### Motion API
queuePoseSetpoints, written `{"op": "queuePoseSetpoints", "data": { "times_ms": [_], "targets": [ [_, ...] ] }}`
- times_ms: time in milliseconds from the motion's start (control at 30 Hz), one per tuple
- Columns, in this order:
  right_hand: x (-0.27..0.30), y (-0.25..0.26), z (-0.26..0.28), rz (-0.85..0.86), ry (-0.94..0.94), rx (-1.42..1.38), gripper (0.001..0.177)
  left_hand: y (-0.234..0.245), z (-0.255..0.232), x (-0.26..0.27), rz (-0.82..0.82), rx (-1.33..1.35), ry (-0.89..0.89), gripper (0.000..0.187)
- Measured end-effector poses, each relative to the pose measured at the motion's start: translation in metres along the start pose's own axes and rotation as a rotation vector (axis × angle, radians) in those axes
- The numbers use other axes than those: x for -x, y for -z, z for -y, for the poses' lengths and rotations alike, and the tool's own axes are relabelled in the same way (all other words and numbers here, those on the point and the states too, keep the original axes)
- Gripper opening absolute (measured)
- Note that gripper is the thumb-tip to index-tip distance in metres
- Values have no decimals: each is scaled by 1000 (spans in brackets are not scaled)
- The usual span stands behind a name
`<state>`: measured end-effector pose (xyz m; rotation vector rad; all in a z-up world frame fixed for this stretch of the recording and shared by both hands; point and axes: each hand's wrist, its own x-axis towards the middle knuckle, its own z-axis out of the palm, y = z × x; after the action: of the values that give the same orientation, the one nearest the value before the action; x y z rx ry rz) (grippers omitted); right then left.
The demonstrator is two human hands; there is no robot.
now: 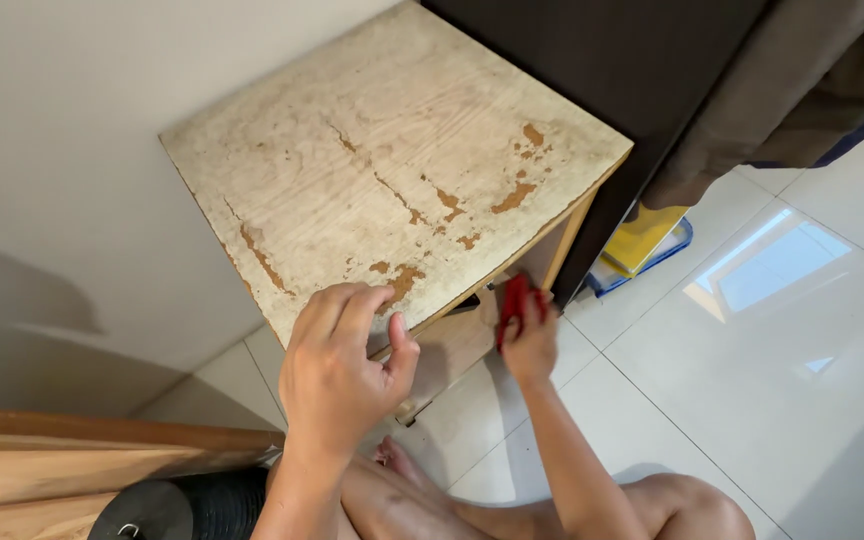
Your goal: Organize and clean items from a nightstand drawer.
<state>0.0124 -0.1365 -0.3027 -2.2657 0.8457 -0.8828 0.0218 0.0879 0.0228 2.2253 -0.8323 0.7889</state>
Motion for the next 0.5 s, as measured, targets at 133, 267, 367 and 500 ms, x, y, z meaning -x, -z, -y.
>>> {"op": "queuePoseSetpoints", "data": {
  "times_ms": [133, 267, 367, 500],
  "targets": [
    [62, -7, 28, 269, 63, 71, 57, 0, 3, 3, -24, 13, 28, 21],
    [129, -12, 31, 608, 274, 50, 53, 3, -3, 31, -183, 183, -117, 14],
    [149, -15, -4, 673, 225, -207, 39, -16, -24, 73, -251, 424, -199, 9],
    [172, -36, -114, 718, -400, -727, 35, -139, -5, 161, 258, 626, 584, 34]
  ]
}}
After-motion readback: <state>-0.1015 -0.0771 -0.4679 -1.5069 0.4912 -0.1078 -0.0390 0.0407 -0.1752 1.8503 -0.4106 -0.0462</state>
